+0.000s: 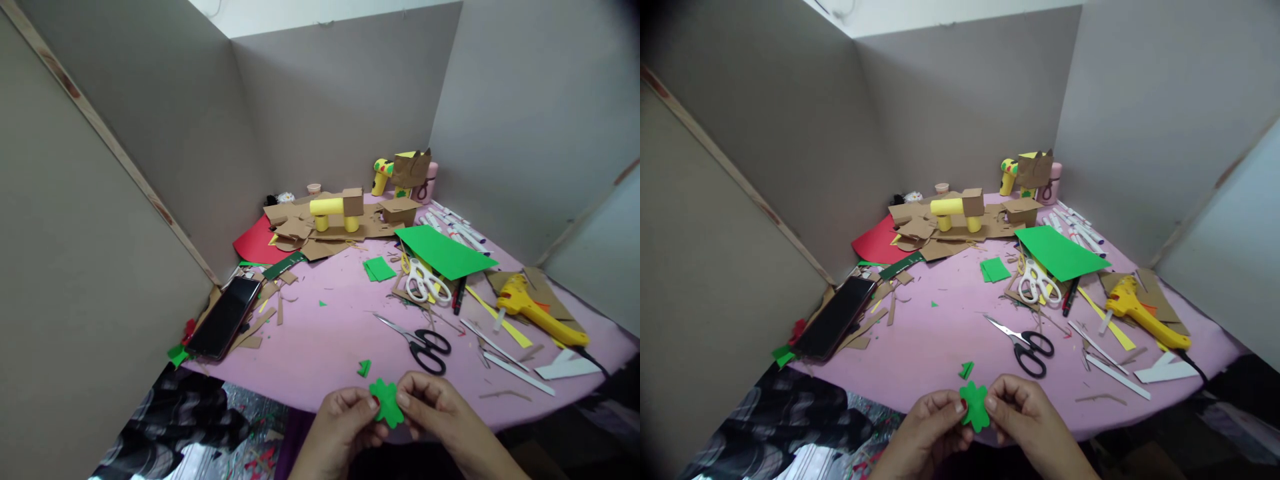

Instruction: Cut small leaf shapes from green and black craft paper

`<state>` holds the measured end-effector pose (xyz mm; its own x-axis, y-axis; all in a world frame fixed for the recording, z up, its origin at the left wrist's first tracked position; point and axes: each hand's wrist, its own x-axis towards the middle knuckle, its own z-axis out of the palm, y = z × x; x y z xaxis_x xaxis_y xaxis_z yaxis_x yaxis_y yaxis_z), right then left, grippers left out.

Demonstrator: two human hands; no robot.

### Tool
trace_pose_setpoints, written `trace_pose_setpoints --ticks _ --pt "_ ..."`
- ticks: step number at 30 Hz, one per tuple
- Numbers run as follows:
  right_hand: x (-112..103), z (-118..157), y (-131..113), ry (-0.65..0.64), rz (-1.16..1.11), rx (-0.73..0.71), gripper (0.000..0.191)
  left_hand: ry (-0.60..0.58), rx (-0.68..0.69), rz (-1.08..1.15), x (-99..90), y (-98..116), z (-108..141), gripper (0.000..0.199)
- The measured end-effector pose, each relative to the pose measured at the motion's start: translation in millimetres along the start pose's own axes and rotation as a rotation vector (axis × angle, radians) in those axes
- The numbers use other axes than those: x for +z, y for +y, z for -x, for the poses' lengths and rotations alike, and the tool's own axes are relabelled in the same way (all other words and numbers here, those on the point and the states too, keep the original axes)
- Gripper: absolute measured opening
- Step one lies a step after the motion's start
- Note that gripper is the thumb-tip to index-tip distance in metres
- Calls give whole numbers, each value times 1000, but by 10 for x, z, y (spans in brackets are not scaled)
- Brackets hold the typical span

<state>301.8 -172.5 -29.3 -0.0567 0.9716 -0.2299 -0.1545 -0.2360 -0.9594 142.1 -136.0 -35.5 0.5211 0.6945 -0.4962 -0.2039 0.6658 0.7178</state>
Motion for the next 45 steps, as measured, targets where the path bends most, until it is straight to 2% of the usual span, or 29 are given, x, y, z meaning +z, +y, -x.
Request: trace_pose_setpoints --ticks 5,10,12,15,18,21,23,25,30,33,37,42,45 --pt "12 -1 19 31 -47 -32 41 86 121 -157 31 17 7 41" --pt "24 12 -11 13 -40 -17 39 125 267 -291 81 46 41 39" --pt "23 2 -8 31 -13 -1 37 104 252 -264 73 21 18 40" --pt "18 -22 10 65 -10 5 37 48 125 -121 29 -27 -38 42" --pt "13 -37 18 83 -10 5 37 80 46 -1 -10 -34 -61 43" --pt "9 -49 7 88 7 5 34 140 175 -44 -5 -2 -45 45" --pt "12 -63 1 72 22 -12 33 127 315 -103 10 12 -45 43" --pt "20 -84 7 51 42 -29 34 94 389 -122 12 9 -72 42" --pt "40 -162 67 45 49 -106 40 32 302 -109 -56 26 -203 44" --pt "13 -217 60 82 71 -151 43 66 323 -132 -88 144 -276 46" --pt "-100 -277 -18 219 144 -210 43 217 461 -231 -112 473 -442 40" --pt "-293 -342 2 409 171 -293 40 334 625 -276 -174 951 -825 28" --pt "-385 -386 74 438 111 -271 43 382 679 -311 -217 1151 -1061 25"
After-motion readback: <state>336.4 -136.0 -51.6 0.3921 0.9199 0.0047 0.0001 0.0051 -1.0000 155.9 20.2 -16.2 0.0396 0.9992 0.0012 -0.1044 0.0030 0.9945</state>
